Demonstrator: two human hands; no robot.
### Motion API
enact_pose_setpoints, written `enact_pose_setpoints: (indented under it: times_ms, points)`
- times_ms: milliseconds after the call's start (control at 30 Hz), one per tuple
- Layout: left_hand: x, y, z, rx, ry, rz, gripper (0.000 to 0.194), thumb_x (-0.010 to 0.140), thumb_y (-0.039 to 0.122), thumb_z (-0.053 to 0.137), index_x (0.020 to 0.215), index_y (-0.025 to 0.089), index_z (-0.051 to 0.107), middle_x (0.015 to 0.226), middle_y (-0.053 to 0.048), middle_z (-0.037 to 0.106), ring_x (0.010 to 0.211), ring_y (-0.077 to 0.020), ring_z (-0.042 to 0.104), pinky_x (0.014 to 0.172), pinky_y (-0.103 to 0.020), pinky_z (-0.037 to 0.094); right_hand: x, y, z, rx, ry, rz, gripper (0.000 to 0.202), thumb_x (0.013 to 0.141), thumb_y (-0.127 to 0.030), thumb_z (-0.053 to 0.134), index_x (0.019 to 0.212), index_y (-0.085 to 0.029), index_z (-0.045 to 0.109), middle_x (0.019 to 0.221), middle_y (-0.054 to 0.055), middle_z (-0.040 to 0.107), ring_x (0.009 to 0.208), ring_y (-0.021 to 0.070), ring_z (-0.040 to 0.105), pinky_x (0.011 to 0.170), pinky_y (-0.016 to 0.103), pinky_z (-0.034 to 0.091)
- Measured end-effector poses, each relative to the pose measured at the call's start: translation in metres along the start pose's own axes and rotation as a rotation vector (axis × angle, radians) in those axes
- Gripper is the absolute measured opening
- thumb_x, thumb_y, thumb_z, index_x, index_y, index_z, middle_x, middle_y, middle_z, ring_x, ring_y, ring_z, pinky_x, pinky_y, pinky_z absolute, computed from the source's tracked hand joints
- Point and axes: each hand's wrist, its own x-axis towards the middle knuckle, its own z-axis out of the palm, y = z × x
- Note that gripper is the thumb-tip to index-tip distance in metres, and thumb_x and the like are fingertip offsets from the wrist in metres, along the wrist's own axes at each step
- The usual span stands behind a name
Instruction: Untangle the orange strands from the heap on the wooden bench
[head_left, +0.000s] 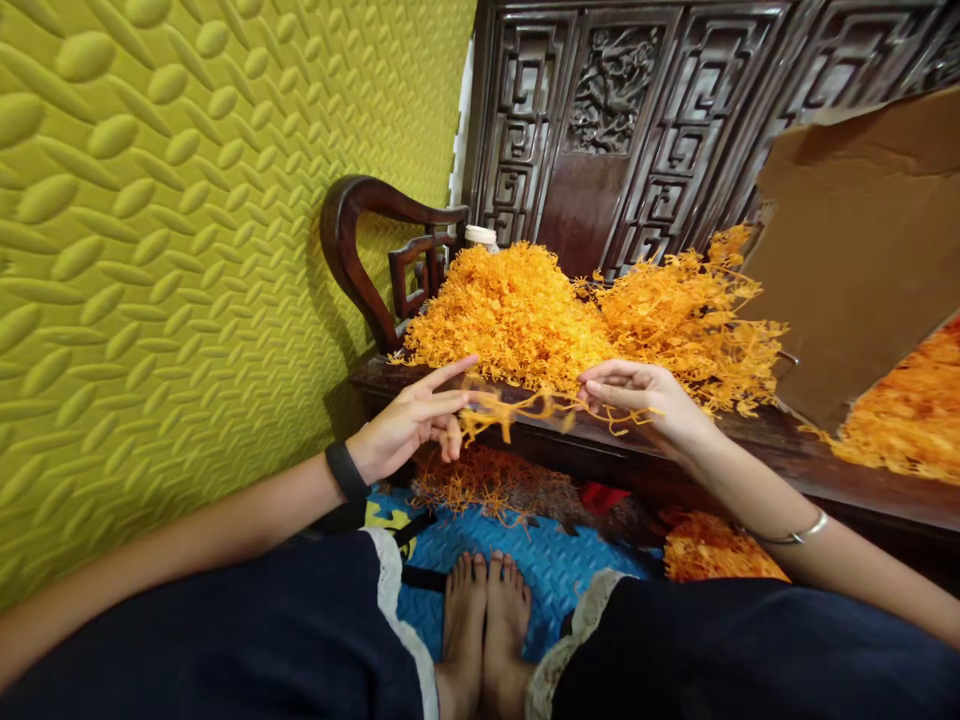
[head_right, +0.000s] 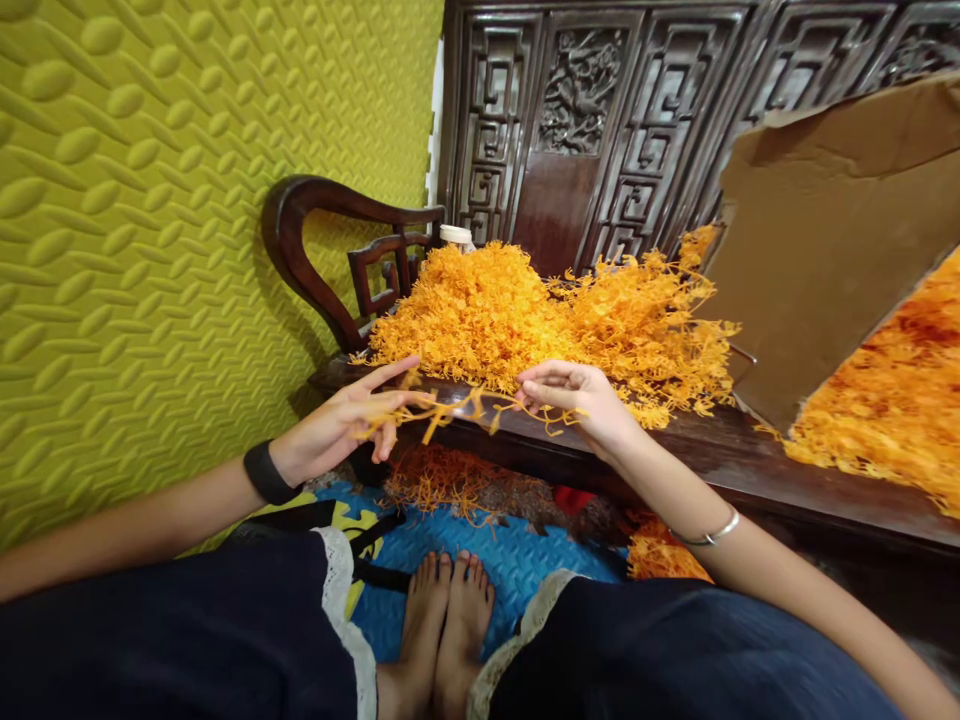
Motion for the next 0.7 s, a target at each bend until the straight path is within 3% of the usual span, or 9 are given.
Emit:
enact_pose_setpoints:
  times_ms: [133, 400, 567, 700]
  points:
    - [0.001, -0.003, -0.003, -0.007, 0.097, 0.011, 0.064, 0.082, 0.017, 0.054, 0.139, 0.024, 0.026, 0.107, -0.013, 0.066, 0.045, -0.0085, 0.058, 0.041, -0.02, 0.047, 0.002, 0.003, -0.008, 0.06, 0.105, -0.013, 0.025, 0.059, -0.034, 0.077, 0.079, -0.022, 0.067, 0.075, 0.002, 0.066, 0.066, 0.0161, 0.061, 0.065, 0.03, 0.05]
    - [0.002, -0.004, -0.005, -0.017, 0.189, -0.008, 0.061, 0.079, 0.011, 0.054, 0.136, 0.018, 0.034, 0.096, -0.011, 0.068, 0.045, -0.0087, 0.057, 0.04, -0.02, 0.045, -0.001, 0.006, -0.011, 0.164, 0.08, -0.002, 0.022, 0.063, -0.03, 0.074, 0.08, -0.021, 0.066, 0.077, 0.001, 0.064, 0.063, 0.0125, 0.06, 0.071, 0.03, 0.049]
    - [0.001, -0.005, -0.008, -0.023, 0.21, -0.002, 0.06, 0.078, 0.009, 0.053, 0.135, 0.017, 0.036, 0.091, -0.009, 0.069, 0.044, -0.0087, 0.057, 0.039, -0.02, 0.045, 0.002, 0.01, -0.015, 0.261, 0.005, 0.006, 0.018, 0.065, -0.027, 0.073, 0.08, -0.021, 0.065, 0.073, 0.0, 0.061, 0.064, 0.0103, 0.058, 0.07, 0.027, 0.05]
    - [0.002, -0.005, -0.005, -0.029, 0.21, 0.0, 0.059, 0.077, 0.01, 0.054, 0.133, 0.017, 0.038, 0.089, -0.008, 0.068, 0.044, -0.0088, 0.057, 0.039, -0.02, 0.044, 0.0, 0.009, -0.013, 0.382, -0.101, 0.007, 0.015, 0.066, -0.025, 0.073, 0.077, -0.02, 0.064, 0.066, -0.003, 0.056, 0.059, 0.0074, 0.056, 0.06, 0.019, 0.048]
